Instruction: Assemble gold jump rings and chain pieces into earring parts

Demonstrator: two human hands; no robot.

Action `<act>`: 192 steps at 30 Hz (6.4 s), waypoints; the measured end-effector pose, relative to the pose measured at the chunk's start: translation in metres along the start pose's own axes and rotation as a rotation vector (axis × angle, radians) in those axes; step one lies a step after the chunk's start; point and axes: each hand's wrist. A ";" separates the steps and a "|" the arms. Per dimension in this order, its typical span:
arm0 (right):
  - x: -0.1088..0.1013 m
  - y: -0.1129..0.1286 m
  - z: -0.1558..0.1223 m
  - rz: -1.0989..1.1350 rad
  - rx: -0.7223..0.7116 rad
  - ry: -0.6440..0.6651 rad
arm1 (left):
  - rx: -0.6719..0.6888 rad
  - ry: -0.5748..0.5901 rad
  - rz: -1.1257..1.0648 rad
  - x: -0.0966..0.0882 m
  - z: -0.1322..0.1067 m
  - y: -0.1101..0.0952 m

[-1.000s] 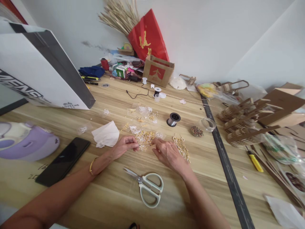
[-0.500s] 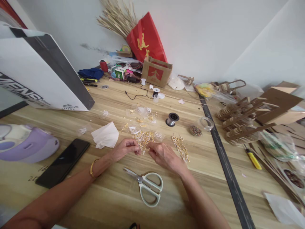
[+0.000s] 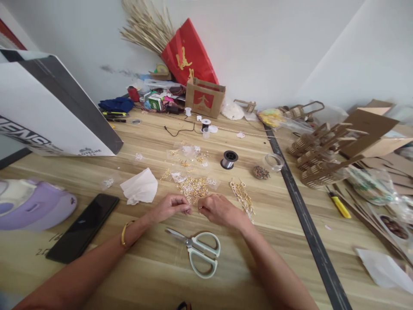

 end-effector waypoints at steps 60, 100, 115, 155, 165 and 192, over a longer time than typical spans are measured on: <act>0.012 -0.011 0.005 -0.050 -0.069 -0.081 | 0.083 -0.102 0.434 0.004 0.002 0.005; 0.015 -0.008 0.007 -0.185 -0.056 -0.149 | -0.007 0.016 0.365 0.012 0.005 -0.002; 0.008 -0.019 0.001 -0.364 0.056 -0.114 | -0.021 0.001 0.390 0.010 0.004 0.000; 0.006 -0.030 -0.003 -0.344 0.120 -0.038 | 0.007 0.010 0.366 0.008 0.004 -0.002; -0.009 -0.018 -0.018 -0.186 0.125 -0.195 | -0.004 0.002 0.363 0.008 0.003 -0.001; 0.017 0.009 0.009 -0.080 0.001 -0.173 | -0.005 0.024 0.372 0.006 0.003 0.003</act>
Point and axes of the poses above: each hand's wrist, its own z-axis towards the middle knuckle, its own x-axis out of the palm, y = z × x, and after that the axes turned 13 degrees about -z, right-handed
